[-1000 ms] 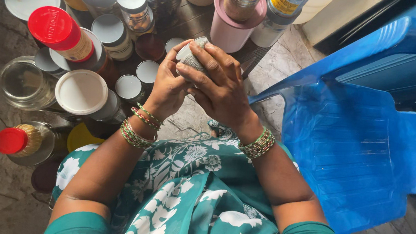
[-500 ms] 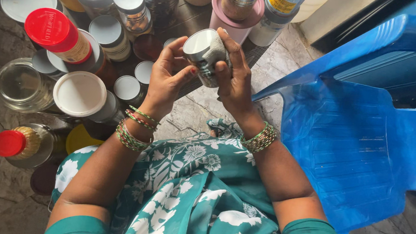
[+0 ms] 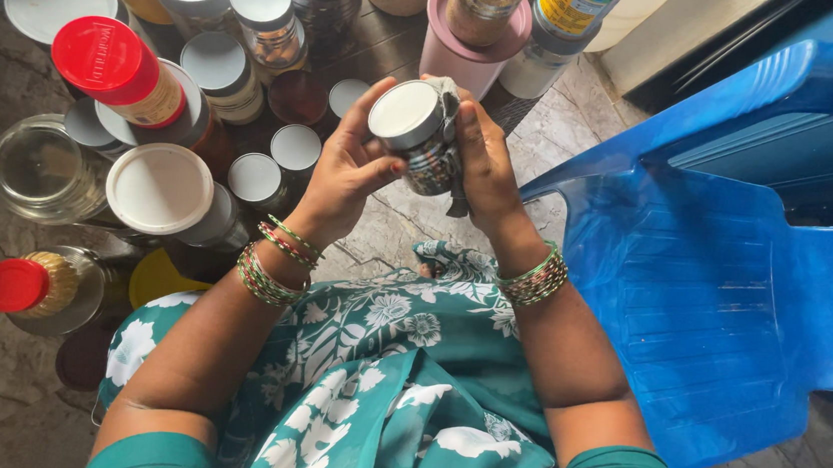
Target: The person sits at a low table holding many jars and canisters and wipes each lid and container rim with a gray cloth, one container at a time, opening and reclosing lids as she works and setting each container back on the table.
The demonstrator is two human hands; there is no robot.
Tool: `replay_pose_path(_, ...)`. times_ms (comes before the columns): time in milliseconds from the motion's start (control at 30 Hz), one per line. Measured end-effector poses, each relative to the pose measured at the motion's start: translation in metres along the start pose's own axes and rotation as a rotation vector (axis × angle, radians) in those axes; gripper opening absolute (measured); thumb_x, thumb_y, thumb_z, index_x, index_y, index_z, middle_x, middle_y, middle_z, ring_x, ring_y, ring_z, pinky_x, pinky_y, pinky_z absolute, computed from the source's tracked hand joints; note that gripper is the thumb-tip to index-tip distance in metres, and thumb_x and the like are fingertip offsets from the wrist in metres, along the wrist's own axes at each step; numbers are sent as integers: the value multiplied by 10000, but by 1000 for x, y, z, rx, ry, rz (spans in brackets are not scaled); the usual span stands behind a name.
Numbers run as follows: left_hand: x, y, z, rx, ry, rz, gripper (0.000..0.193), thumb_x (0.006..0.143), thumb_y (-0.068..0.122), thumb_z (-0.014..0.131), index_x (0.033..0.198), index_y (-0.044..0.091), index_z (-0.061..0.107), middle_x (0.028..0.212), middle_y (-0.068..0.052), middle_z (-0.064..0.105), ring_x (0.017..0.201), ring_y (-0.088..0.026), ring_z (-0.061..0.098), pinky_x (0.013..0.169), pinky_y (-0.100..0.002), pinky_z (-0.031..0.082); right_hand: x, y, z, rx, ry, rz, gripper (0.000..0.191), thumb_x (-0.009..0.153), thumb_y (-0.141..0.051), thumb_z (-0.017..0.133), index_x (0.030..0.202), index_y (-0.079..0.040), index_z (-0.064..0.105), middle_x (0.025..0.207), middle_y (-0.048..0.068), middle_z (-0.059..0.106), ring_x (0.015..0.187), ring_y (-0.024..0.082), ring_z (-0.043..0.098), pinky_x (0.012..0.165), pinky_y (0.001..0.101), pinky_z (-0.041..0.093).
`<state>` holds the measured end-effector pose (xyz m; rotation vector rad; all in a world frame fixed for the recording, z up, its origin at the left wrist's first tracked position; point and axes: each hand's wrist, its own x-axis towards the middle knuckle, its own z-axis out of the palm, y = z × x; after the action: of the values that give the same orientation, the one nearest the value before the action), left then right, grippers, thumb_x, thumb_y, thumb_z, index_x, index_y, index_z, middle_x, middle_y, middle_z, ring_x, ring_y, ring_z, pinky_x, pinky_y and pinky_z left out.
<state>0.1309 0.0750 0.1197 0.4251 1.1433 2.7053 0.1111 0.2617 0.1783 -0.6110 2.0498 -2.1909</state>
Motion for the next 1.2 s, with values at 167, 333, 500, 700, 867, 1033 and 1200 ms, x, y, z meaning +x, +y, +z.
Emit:
replay_pose_path(167, 5, -11, 1, 72, 173, -3, 532, 1047, 220, 707, 1471, 0, 473, 1369, -80, 583, 1220, -155, 613, 1043, -330, 561, -8, -3, 13, -579, 124, -268, 660, 1136, -559, 454, 1564, -57, 424, 1504, 198, 546, 1407, 296, 542, 1214, 383, 401)
replay_pose_path(333, -3, -1, -5, 87, 138, -57, 588, 975, 244, 741, 1457, 47, 469, 1336, -69, 608, 1202, -133, 620, 1007, -326, 572, -9, -5, 27, -842, 100, -326, 588, 1137, -549, 436, 1547, -132, 491, 1419, 197, 597, 1272, 350, 573, 1158, 417, 424)
replay_pose_path(500, -2, 4, -4, 129, 22, 31, 638, 966, 212, 800, 1470, 48, 444, 1378, -53, 584, 1281, -125, 576, 1085, -293, 507, 5, 2, 14, -260, 27, -63, 661, 1114, -583, 391, 1491, -62, 540, 1374, 190, 636, 1304, 296, 584, 1158, 389, 430)
replay_pose_path(700, 3, -10, 2, 87, 255, -31, 516, 955, 247, 791, 1321, 57, 480, 1186, -113, 695, 1044, -131, 634, 898, -276, 544, -5, 0, 11, -436, 80, -153, 693, 1111, -598, 420, 1519, -40, 472, 1441, 213, 590, 1354, 304, 580, 1172, 373, 431)
replay_pose_path(867, 1, -3, -3, 227, 213, -71, 526, 936, 249, 784, 1343, 50, 517, 1176, -61, 661, 1054, -116, 641, 876, -285, 579, -8, -6, 27, -812, 116, -356, 625, 1126, -541, 446, 1535, -69, 470, 1435, 206, 574, 1367, 337, 539, 1210, 414, 374)
replay_pose_path(1033, -1, 11, -8, 185, 143, -156, 578, 897, 192, 804, 1379, 38, 525, 1181, -75, 669, 1089, -133, 647, 920, -285, 567, -1, -6, 23, -655, 119, -157, 613, 1083, -542, 389, 1448, -90, 584, 1261, 143, 674, 1177, 273, 589, 1105, 385, 428)
replay_pose_path(1200, -1, 3, -3, 89, 83, -78, 621, 903, 202, 790, 1427, 68, 486, 1324, -57, 610, 1207, -128, 595, 1038, -275, 511, 8, -3, 9, -189, 58, -10, 571, 1105, -545, 444, 1378, -75, 620, 1278, 137, 677, 1214, 268, 604, 1087, 391, 461)
